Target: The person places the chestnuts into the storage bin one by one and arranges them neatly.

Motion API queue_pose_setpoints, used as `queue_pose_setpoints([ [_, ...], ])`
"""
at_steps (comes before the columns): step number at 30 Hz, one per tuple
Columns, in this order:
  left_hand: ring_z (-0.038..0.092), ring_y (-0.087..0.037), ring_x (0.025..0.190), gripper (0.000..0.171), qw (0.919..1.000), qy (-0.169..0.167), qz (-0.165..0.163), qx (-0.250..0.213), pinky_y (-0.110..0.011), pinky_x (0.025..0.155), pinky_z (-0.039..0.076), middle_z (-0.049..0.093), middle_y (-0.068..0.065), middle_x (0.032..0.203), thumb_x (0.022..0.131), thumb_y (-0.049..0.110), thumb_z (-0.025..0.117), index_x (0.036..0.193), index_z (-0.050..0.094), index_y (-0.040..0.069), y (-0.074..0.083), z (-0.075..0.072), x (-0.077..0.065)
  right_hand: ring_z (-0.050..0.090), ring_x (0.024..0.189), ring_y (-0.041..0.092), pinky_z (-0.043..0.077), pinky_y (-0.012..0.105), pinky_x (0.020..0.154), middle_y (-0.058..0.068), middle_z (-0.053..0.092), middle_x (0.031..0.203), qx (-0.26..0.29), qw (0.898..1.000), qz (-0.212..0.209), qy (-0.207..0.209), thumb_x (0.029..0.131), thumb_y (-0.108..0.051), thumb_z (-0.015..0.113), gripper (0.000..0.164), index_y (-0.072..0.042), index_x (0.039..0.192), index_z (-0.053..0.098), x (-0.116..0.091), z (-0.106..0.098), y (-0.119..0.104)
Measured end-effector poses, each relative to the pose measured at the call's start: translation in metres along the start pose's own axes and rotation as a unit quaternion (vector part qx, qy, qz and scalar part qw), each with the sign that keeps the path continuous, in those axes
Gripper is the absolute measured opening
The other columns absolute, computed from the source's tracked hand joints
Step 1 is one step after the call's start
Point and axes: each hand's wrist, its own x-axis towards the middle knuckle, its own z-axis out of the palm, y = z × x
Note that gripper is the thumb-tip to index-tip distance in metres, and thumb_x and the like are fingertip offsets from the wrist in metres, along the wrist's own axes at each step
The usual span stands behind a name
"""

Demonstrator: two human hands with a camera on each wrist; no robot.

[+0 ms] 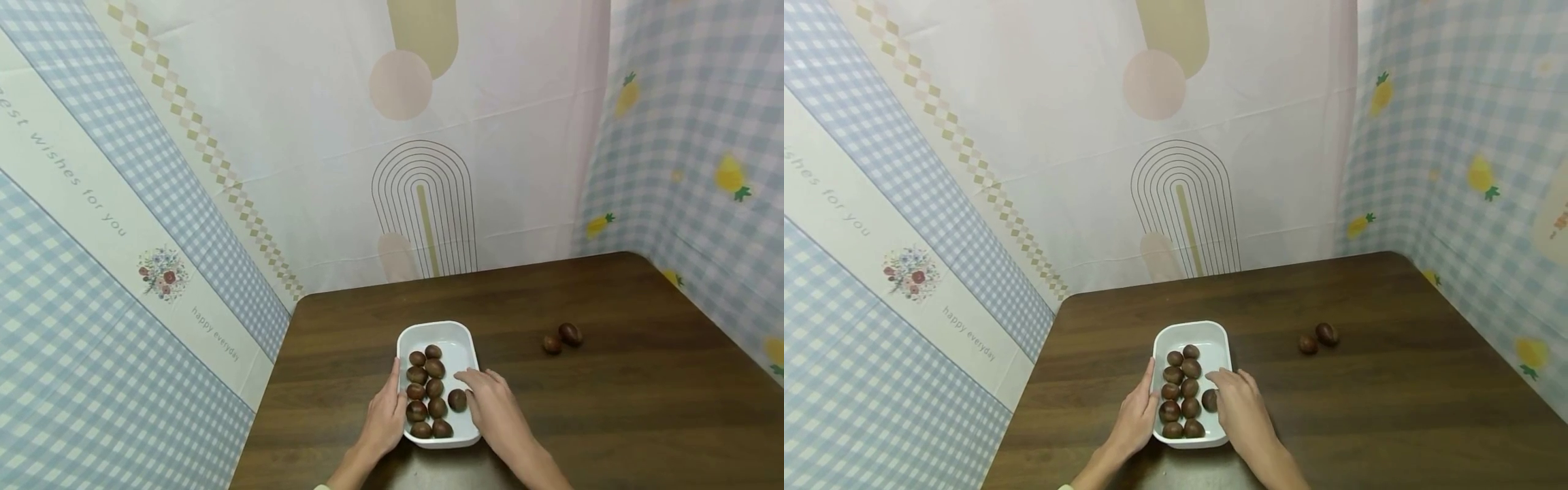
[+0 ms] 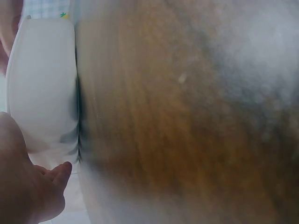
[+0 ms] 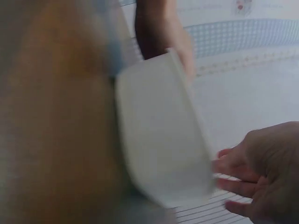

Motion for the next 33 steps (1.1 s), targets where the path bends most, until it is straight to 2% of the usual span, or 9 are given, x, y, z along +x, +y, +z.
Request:
queue_pose_setpoints([
  [3,0.057,-0.038,0.137,0.065,1.0000,-0.002,-0.003,-0.003,-0.057,0.109,0.048,0.051,-0.020,0.158,0.104,0.005,0.049,0.167,0.031,0.002,-0.001,0.000,0.000,0.072,0.117,0.034,0.036,0.072,0.109,0.015,0.077,0.119,0.006,0.999,-0.005,0.036,0.081,0.012,0.079,0.040,-0.004,0.118,0.076,-0.013,0.012,0.006],
  [5,0.057,-0.039,0.137,0.065,1.0000,-0.003,-0.005,-0.004,-0.058,0.109,0.048,0.051,-0.020,0.158,0.104,0.005,0.049,0.167,0.031,0.003,-0.001,0.000,-0.001,0.070,0.121,0.035,0.026,0.075,0.113,0.013,0.077,0.121,0.007,0.999,-0.011,0.052,0.081,0.008,0.079,0.042,-0.004,0.122,0.075,-0.021,0.020,0.009],
  [8,0.057,-0.039,0.136,0.065,1.0000,-0.002,-0.006,-0.005,-0.058,0.109,0.048,0.051,-0.020,0.158,0.104,0.005,0.049,0.167,0.031,0.002,-0.001,0.000,-0.001,0.066,0.127,0.035,0.013,0.074,0.119,0.011,0.077,0.121,-0.020,0.997,-0.032,0.065,0.083,-0.003,0.078,0.042,-0.002,0.125,0.073,-0.029,0.029,0.012],
  [11,0.058,-0.039,0.136,0.065,1.0000,-0.003,-0.007,-0.006,-0.058,0.109,0.048,0.051,-0.020,0.158,0.104,0.005,0.049,0.166,0.031,0.002,-0.001,0.001,-0.001,0.063,0.131,0.034,0.004,0.070,0.124,0.010,0.078,0.120,-0.064,0.995,-0.048,0.058,0.085,-0.015,0.076,0.044,0.001,0.126,0.072,-0.032,0.034,0.014],
  [16,0.058,-0.039,0.136,0.065,0.9999,-0.003,-0.008,-0.008,-0.058,0.109,0.048,0.051,-0.020,0.158,0.104,0.006,0.049,0.167,0.031,0.003,0.000,0.002,-0.001,0.061,0.133,0.034,0.005,0.069,0.124,0.010,0.079,0.113,-0.092,0.993,-0.054,0.046,0.086,-0.018,0.069,0.041,0.001,0.123,0.072,-0.034,0.037,0.015],
  [23,0.058,-0.040,0.136,0.065,0.9999,-0.008,-0.005,-0.006,-0.058,0.109,0.048,0.051,-0.021,0.158,0.105,0.006,0.049,0.167,0.030,0.003,0.001,0.002,0.000,0.062,0.131,0.034,0.017,0.068,0.121,0.006,0.080,0.105,-0.064,0.995,-0.044,0.056,0.079,-0.007,0.066,0.034,-0.003,0.111,0.077,-0.036,0.037,0.015],
  [30,0.057,-0.039,0.136,0.065,0.9999,-0.012,-0.006,-0.010,-0.058,0.110,0.047,0.051,-0.020,0.158,0.106,0.007,0.049,0.167,0.030,0.004,0.002,0.002,0.001,0.066,0.124,0.033,0.007,0.041,0.130,0.002,0.080,0.097,-0.046,0.994,-0.054,0.082,0.079,-0.001,0.065,0.026,-0.006,0.100,0.080,-0.038,0.037,0.016],
  [33,0.057,-0.039,0.137,0.065,0.9998,-0.013,-0.006,-0.010,-0.058,0.110,0.047,0.051,-0.020,0.158,0.106,0.006,0.049,0.167,0.030,0.004,0.002,0.003,0.001,0.069,0.119,0.032,0.008,0.036,0.130,0.001,0.080,0.095,-0.041,0.993,-0.062,0.089,0.080,0.000,0.063,0.025,-0.007,0.097,0.081,-0.040,0.037,0.016],
])
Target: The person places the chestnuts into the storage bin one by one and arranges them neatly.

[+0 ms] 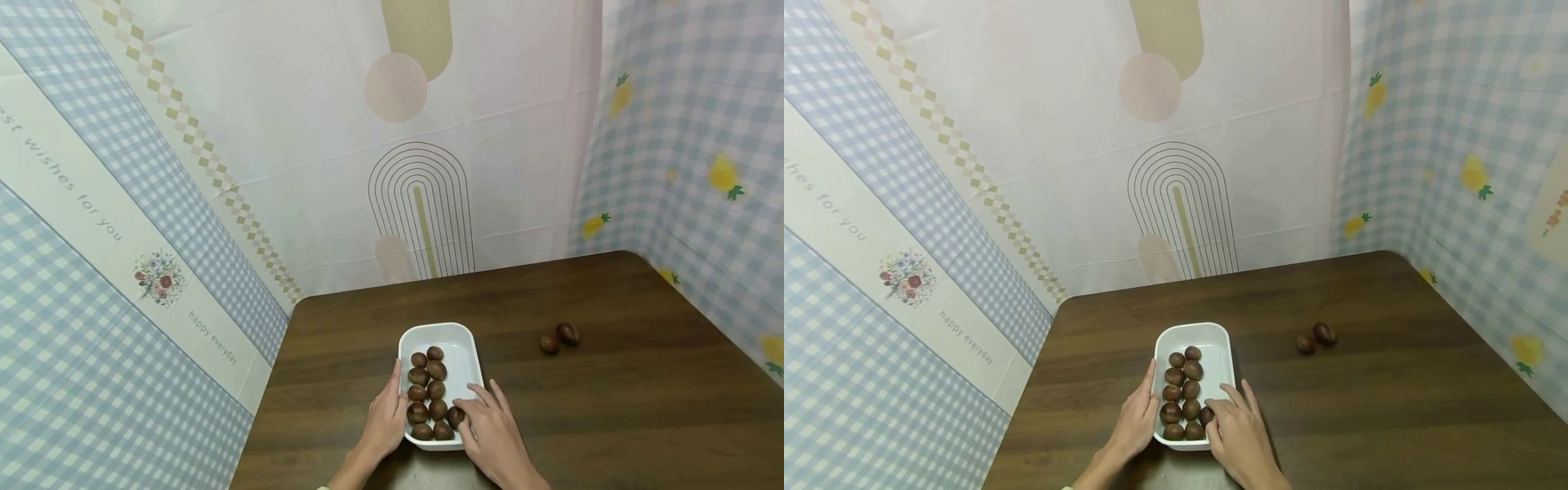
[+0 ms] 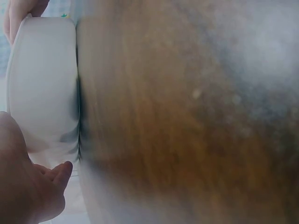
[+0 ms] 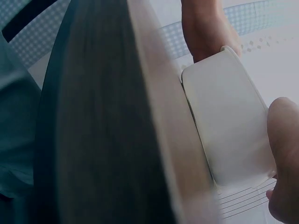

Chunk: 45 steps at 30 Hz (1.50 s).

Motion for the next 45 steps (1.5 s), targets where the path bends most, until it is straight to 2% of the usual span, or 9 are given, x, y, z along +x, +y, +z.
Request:
queue_pose_setpoints([
  [5,0.057,-0.039,0.137,0.065,1.0000,-0.001,-0.002,-0.001,-0.058,0.110,0.046,0.050,-0.020,0.159,0.106,0.006,0.049,0.168,0.030,0.004,0.000,0.000,0.000,0.071,0.112,0.031,0.012,0.034,0.129,0.000,0.079,0.092,0.004,1.000,-0.016,0.011,0.079,0.000,0.062,0.025,-0.007,0.094,0.080,-0.001,0.000,0.001],
  [12,0.057,-0.039,0.137,0.064,1.0000,0.002,-0.001,0.004,-0.058,0.110,0.046,0.050,-0.019,0.159,0.106,0.007,0.049,0.167,0.030,0.004,0.000,0.000,0.000,0.071,0.103,0.030,0.040,0.052,0.114,-0.001,0.077,0.087,0.010,0.999,-0.030,0.017,0.077,0.001,0.061,0.022,-0.007,0.088,0.078,0.000,-0.001,0.001],
  [22,0.057,-0.039,0.136,0.064,0.9999,0.004,0.003,0.009,-0.058,0.110,0.047,0.051,-0.020,0.158,0.106,0.006,0.049,0.167,0.031,0.003,0.001,0.000,0.001,0.071,0.100,0.028,0.045,0.056,0.106,-0.004,0.076,0.084,0.023,0.999,-0.025,0.009,0.078,0.003,0.065,0.019,-0.009,0.086,0.077,0.001,-0.004,0.001],
  [27,0.057,-0.039,0.136,0.064,0.9999,0.006,0.004,0.011,-0.057,0.110,0.047,0.051,-0.020,0.158,0.105,0.006,0.049,0.167,0.031,0.003,0.000,0.000,0.001,0.070,0.092,0.017,0.049,0.055,0.100,-0.006,0.075,0.088,0.044,0.998,-0.039,0.030,0.077,0.006,0.065,0.025,-0.011,0.090,0.078,0.005,-0.006,0.005],
  [29,0.057,-0.039,0.136,0.064,0.9999,0.006,0.004,0.012,-0.057,0.110,0.047,0.051,-0.020,0.158,0.106,0.006,0.049,0.167,0.031,0.003,0.000,0.000,0.001,0.070,0.092,0.015,0.050,0.049,0.097,-0.006,0.075,0.094,0.071,0.996,-0.037,0.045,0.076,0.010,0.065,0.032,-0.011,0.096,0.078,0.008,-0.009,0.009],
  [34,0.057,-0.039,0.137,0.064,0.9999,0.004,0.003,0.010,-0.057,0.110,0.047,0.051,-0.021,0.158,0.106,0.006,0.049,0.166,0.031,0.002,0.001,-0.001,0.000,0.073,0.102,0.024,0.047,0.018,0.100,0.000,0.077,0.111,0.130,0.989,0.007,0.068,0.079,0.018,0.066,0.046,-0.009,0.114,0.078,0.022,-0.025,0.028],
  [37,0.057,-0.039,0.137,0.064,0.9999,0.003,0.001,0.011,-0.057,0.111,0.047,0.051,-0.021,0.158,0.105,0.006,0.049,0.167,0.031,0.002,0.002,-0.001,0.001,0.072,0.109,0.030,0.040,0.008,0.104,0.006,0.076,0.121,0.144,0.986,0.040,0.068,0.081,0.019,0.067,0.049,-0.005,0.123,0.076,0.032,-0.038,0.047],
  [42,0.057,-0.039,0.137,0.064,0.9999,0.002,0.000,0.011,-0.058,0.110,0.047,0.051,-0.021,0.158,0.106,0.006,0.049,0.167,0.031,0.002,0.001,-0.001,0.000,0.067,0.119,0.024,0.037,0.005,0.103,0.014,0.071,0.134,0.134,0.983,0.095,0.081,0.086,0.016,0.070,0.055,-0.004,0.137,0.069,0.048,-0.056,0.088],
  [45,0.057,-0.039,0.137,0.064,1.0000,0.000,-0.001,0.009,-0.057,0.110,0.047,0.051,-0.021,0.158,0.106,0.006,0.049,0.167,0.031,0.003,0.001,-0.001,0.000,0.064,0.106,0.023,0.049,0.019,0.093,0.017,0.068,0.136,0.113,0.980,0.148,0.077,0.091,0.010,0.070,0.058,-0.006,0.146,0.064,0.052,-0.065,0.118],
])
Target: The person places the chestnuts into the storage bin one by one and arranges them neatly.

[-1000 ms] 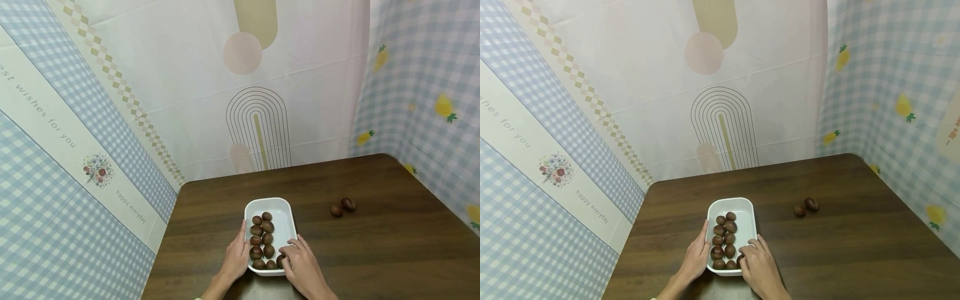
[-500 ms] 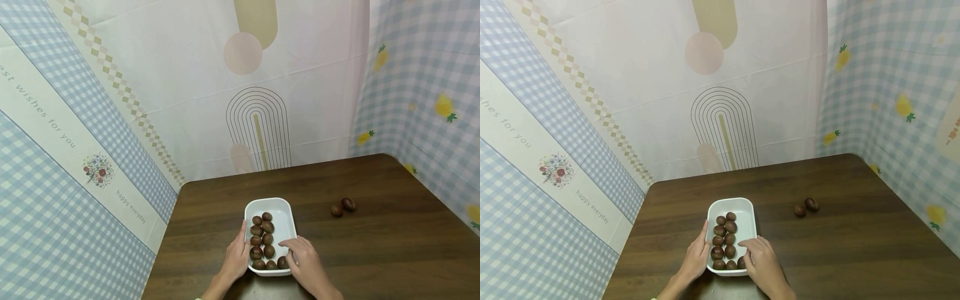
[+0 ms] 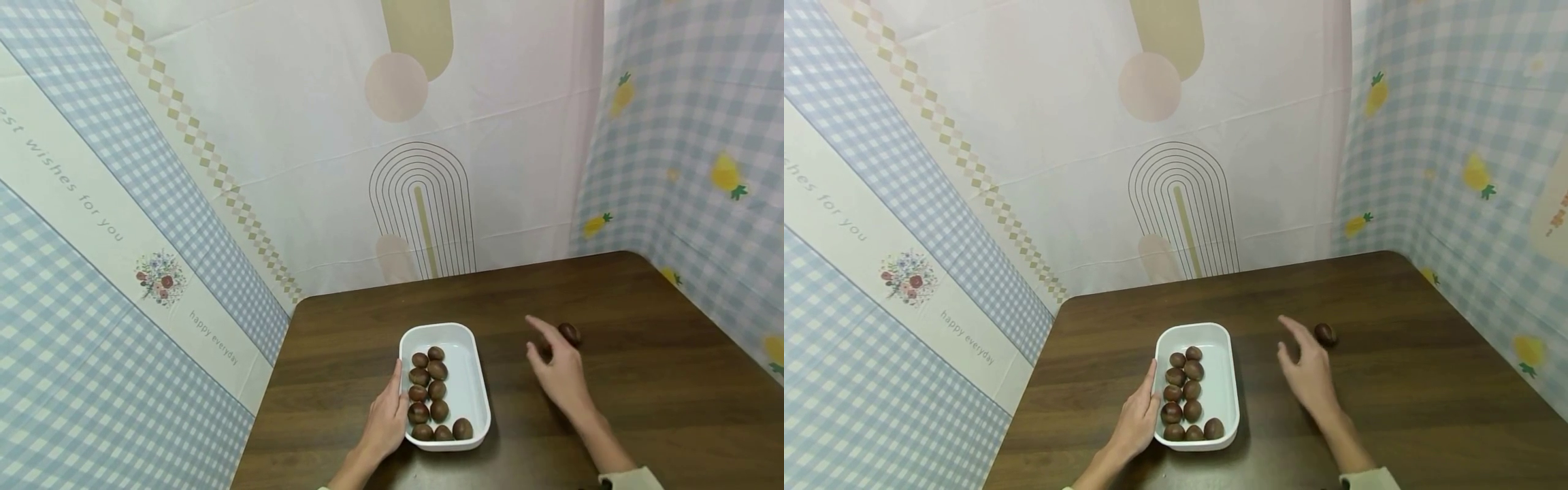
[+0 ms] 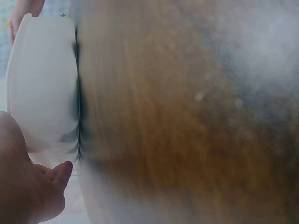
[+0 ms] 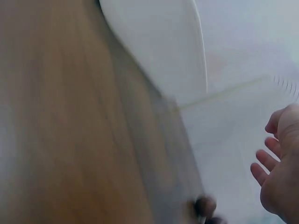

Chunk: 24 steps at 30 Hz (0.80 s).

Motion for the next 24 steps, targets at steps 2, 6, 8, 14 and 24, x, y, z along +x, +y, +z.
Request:
queue_pose_setpoints([
  [2,0.057,-0.039,0.137,0.063,1.0000,0.000,0.000,-0.002,-0.058,0.110,0.047,0.050,-0.020,0.158,0.106,0.006,0.049,0.167,0.030,0.003,0.000,0.000,0.000,0.063,0.110,0.031,0.053,0.037,0.095,0.022,0.064,0.142,-0.013,0.999,0.037,-0.004,0.094,0.005,0.069,0.059,-0.007,0.151,0.059,0.008,-0.009,0.018],
  [6,0.057,-0.039,0.137,0.063,1.0000,0.000,0.001,-0.002,-0.057,0.109,0.048,0.051,-0.020,0.158,0.106,0.006,0.048,0.167,0.030,0.003,0.000,0.000,0.000,0.050,0.134,0.056,0.043,0.072,0.102,0.030,0.051,0.154,-0.025,0.993,0.107,-0.031,0.101,-0.004,0.065,0.062,-0.008,0.161,0.046,0.020,-0.024,0.051],
  [8,0.057,-0.039,0.137,0.064,1.0000,0.000,0.002,-0.002,-0.057,0.109,0.048,0.051,-0.020,0.158,0.106,0.006,0.048,0.167,0.030,0.003,0.000,0.000,-0.001,0.051,0.128,0.061,0.041,0.074,0.101,0.033,0.045,0.158,-0.036,0.990,0.129,-0.048,0.103,-0.008,0.064,0.063,-0.006,0.162,0.042,0.023,-0.028,0.067],
  [14,0.057,-0.039,0.137,0.064,1.0000,-0.002,0.000,-0.005,-0.058,0.110,0.047,0.051,-0.021,0.158,0.106,0.007,0.048,0.167,0.030,0.004,0.000,0.000,-0.002,0.046,0.131,0.064,0.041,0.076,0.099,0.043,0.046,0.150,-0.071,0.983,0.145,-0.089,0.102,-0.010,0.068,0.061,0.002,0.157,0.045,0.024,-0.030,0.095],
  [24,0.059,-0.038,0.134,0.065,1.0000,0.002,0.001,-0.001,-0.057,0.108,0.049,0.053,-0.020,0.157,0.106,0.009,0.049,0.168,0.030,0.007,0.000,0.000,-0.001,0.050,0.124,0.064,0.043,0.074,0.095,0.045,0.051,0.141,-0.092,0.979,0.153,-0.098,0.100,-0.007,0.070,0.052,0.005,0.148,0.055,0.023,-0.029,0.105],
])
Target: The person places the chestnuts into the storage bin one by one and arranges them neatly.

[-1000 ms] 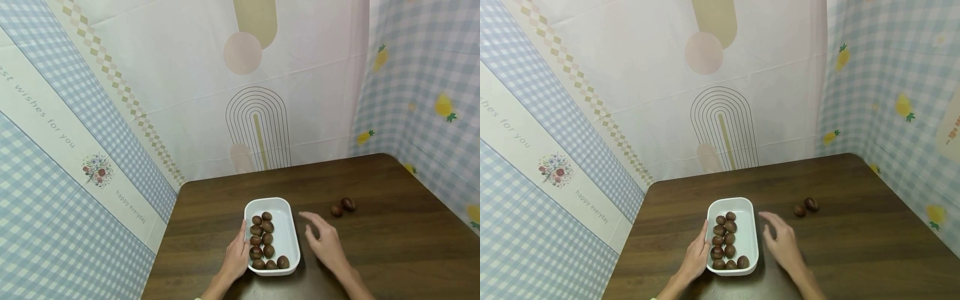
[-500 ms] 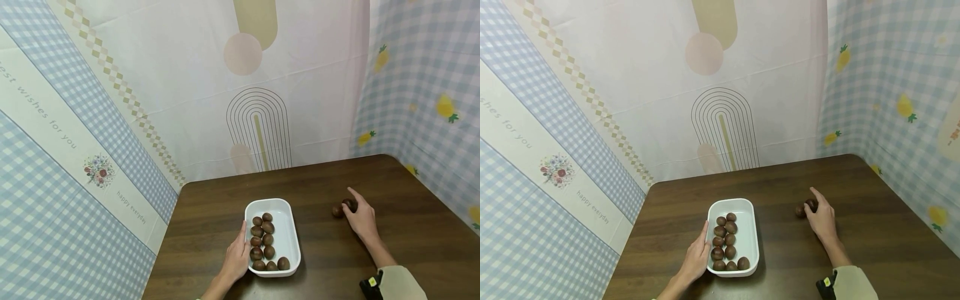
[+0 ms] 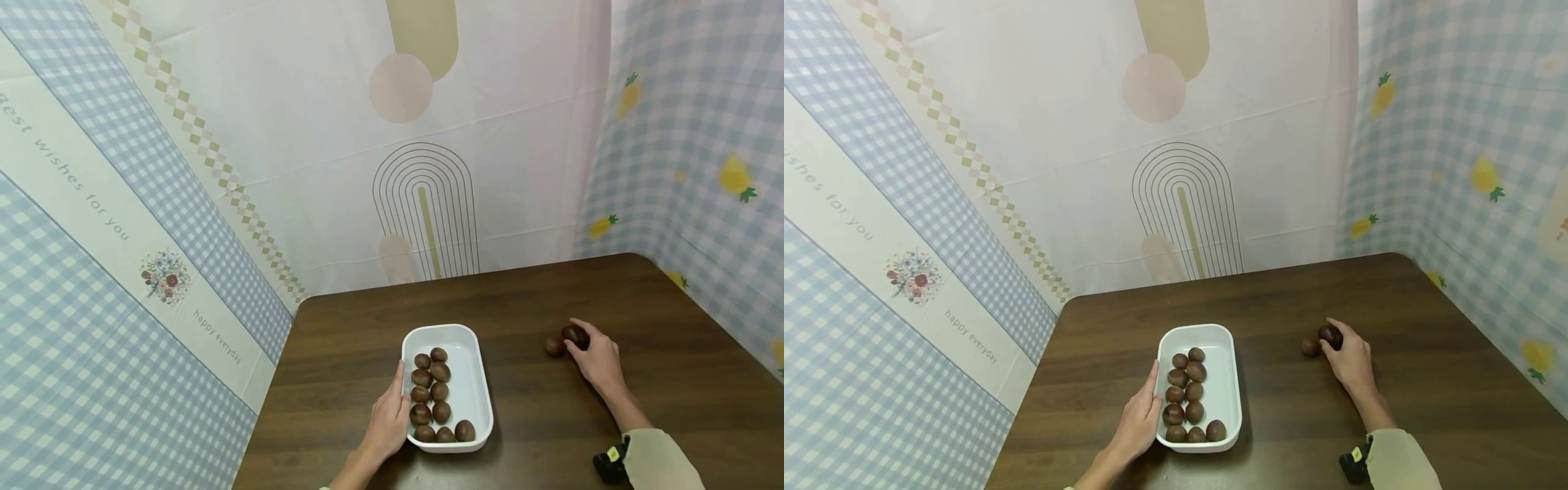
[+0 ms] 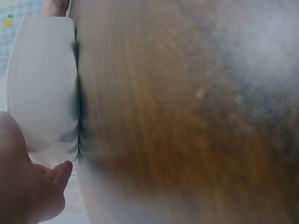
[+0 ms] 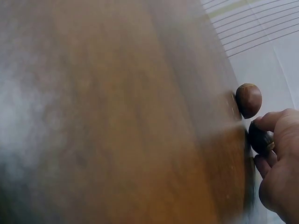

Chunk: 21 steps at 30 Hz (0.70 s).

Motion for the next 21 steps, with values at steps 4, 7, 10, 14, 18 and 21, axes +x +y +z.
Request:
queue_pose_setpoints([
  [4,0.059,-0.038,0.135,0.065,1.0000,-0.001,0.001,0.002,-0.057,0.108,0.049,0.052,-0.020,0.157,0.106,0.009,0.048,0.168,0.030,0.006,0.0000,0.0002,0.0003,0.051,0.124,0.064,0.043,0.074,0.095,0.045,0.052,0.140,-0.001,1.000,0.000,-0.001,0.099,-0.007,0.070,0.049,0.005,0.145,0.057,-0.0004,-0.0012,-0.0002],
  [7,0.059,-0.038,0.135,0.065,1.0000,-0.001,0.003,0.004,-0.056,0.108,0.049,0.052,-0.020,0.157,0.105,0.009,0.048,0.168,0.030,0.006,0.0004,0.0000,0.0003,0.049,0.126,0.064,0.040,0.075,0.098,0.043,0.052,0.142,0.000,1.000,0.000,0.001,0.098,-0.006,0.070,0.049,0.005,0.144,0.058,-0.0006,-0.0019,-0.0003],
  [10,0.060,-0.038,0.134,0.065,1.0000,0.002,0.005,0.005,-0.056,0.108,0.049,0.053,-0.020,0.156,0.105,0.008,0.049,0.167,0.031,0.005,0.0010,-0.0004,0.0003,0.049,0.127,0.064,0.038,0.075,0.100,0.043,0.053,0.142,-0.002,1.000,-0.004,0.004,0.098,-0.006,0.071,0.048,0.005,0.143,0.059,-0.0010,-0.0023,0.0003],
  [14,0.061,-0.039,0.133,0.065,1.0000,0.005,0.006,0.006,-0.057,0.107,0.050,0.054,-0.020,0.156,0.104,0.007,0.049,0.167,0.031,0.005,0.0015,-0.0006,0.0005,0.050,0.126,0.063,0.038,0.075,0.101,0.043,0.055,0.139,-0.005,1.000,-0.013,0.010,0.097,-0.006,0.074,0.047,0.006,0.140,0.061,-0.0016,-0.0030,0.0026],
  [18,0.060,-0.038,0.133,0.065,1.0000,0.005,0.006,0.005,-0.057,0.107,0.050,0.054,-0.021,0.156,0.104,0.006,0.049,0.167,0.031,0.005,0.0018,-0.0006,0.0007,0.053,0.123,0.063,0.040,0.074,0.099,0.041,0.057,0.137,-0.006,1.000,-0.023,0.015,0.095,-0.006,0.076,0.046,0.007,0.137,0.063,-0.0050,-0.0057,0.0024],
  [21,0.060,-0.038,0.133,0.066,1.0000,0.004,0.006,0.005,-0.057,0.107,0.050,0.054,-0.021,0.156,0.104,0.007,0.049,0.167,0.031,0.005,0.0018,-0.0004,0.0008,0.055,0.120,0.061,0.043,0.073,0.095,0.040,0.059,0.134,-0.008,1.000,-0.024,0.015,0.095,-0.006,0.077,0.045,0.007,0.136,0.064,-0.0081,-0.0089,0.0017],
])
